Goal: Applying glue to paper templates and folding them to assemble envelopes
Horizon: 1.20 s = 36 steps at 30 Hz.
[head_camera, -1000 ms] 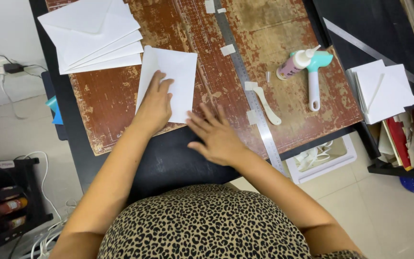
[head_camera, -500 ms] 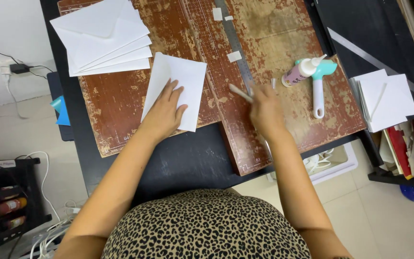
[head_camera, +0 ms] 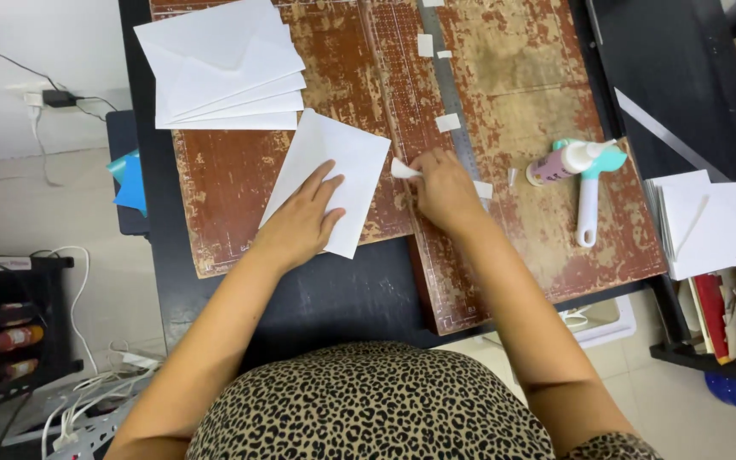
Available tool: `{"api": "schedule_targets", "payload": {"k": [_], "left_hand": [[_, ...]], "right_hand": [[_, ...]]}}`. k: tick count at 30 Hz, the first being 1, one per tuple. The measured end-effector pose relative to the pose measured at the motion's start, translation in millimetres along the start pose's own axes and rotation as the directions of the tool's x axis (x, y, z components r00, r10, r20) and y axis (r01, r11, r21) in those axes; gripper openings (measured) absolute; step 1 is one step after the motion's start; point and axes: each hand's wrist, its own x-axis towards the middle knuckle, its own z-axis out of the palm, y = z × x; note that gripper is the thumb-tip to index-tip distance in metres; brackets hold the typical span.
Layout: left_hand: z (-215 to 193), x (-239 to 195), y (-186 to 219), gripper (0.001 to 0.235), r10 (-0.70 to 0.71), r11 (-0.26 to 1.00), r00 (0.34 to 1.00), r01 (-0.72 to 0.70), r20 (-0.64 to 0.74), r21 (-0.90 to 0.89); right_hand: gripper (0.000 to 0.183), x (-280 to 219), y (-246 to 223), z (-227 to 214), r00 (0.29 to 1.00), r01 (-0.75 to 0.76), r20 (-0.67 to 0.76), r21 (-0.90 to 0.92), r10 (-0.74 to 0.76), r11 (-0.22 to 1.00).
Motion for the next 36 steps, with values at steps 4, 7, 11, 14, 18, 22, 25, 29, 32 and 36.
{"api": "schedule_targets", "payload": {"k": [4,7,11,14,18,22,25,29,32,36], "left_hand": [[-3,0,5,0.053,-0.026,1.0,0.999,0.027,0.019,-0.009],[-5,0,8,0.054,-0.045,0.998,0.998,0.047,0.032,-0.036],[-12,2,11,0.054,-0.063,0.997,0.996,0.065,0.071,-0.033],[-12,3,12,0.055,-0.073,0.997,0.994,0.075,0.076,-0.025],[-10,4,11,0.055,-0.095,0.995,0.991,0.096,0.091,-0.003],[-13,6,13,0.054,-0.096,0.995,0.991,0.098,0.094,-0.017],[-14,5,14,0.055,-0.101,0.995,0.99,0.103,0.098,-0.011],[-19,5,19,0.055,-0.114,0.993,0.987,0.114,0.117,0.005],[-22,6,23,0.056,-0.149,0.989,0.981,0.149,0.128,0.005],[-6,6,17,0.055,-0.207,0.976,0.972,0.214,0.109,-0.051]], "right_hand": [[0.022,28,-23,-42,0.989,-0.082,0.126,-0.012,0.083,0.997],[0.016,43,-60,-59,0.997,0.074,-0.048,0.181,-0.066,0.981],[0.018,65,-71,-56,0.962,0.229,0.091,0.237,-0.256,0.944],[0.017,83,-69,-54,0.927,0.317,0.128,0.237,-0.354,0.918],[0.015,102,-67,-65,0.895,0.339,0.219,0.232,-0.389,0.912],[0.014,107,-46,-79,0.892,0.34,0.242,0.196,-0.381,0.92],[0.016,101,-27,-88,0.909,0.281,0.263,0.189,-0.324,0.941],[0.014,90,-1,-82,0.939,0.221,0.232,0.158,-0.254,0.962],[0.015,82,8,-78,0.958,0.188,0.187,0.163,-0.218,0.969],[0.012,67,13,-76,0.984,0.122,0.111,0.145,-0.139,0.982]]}}
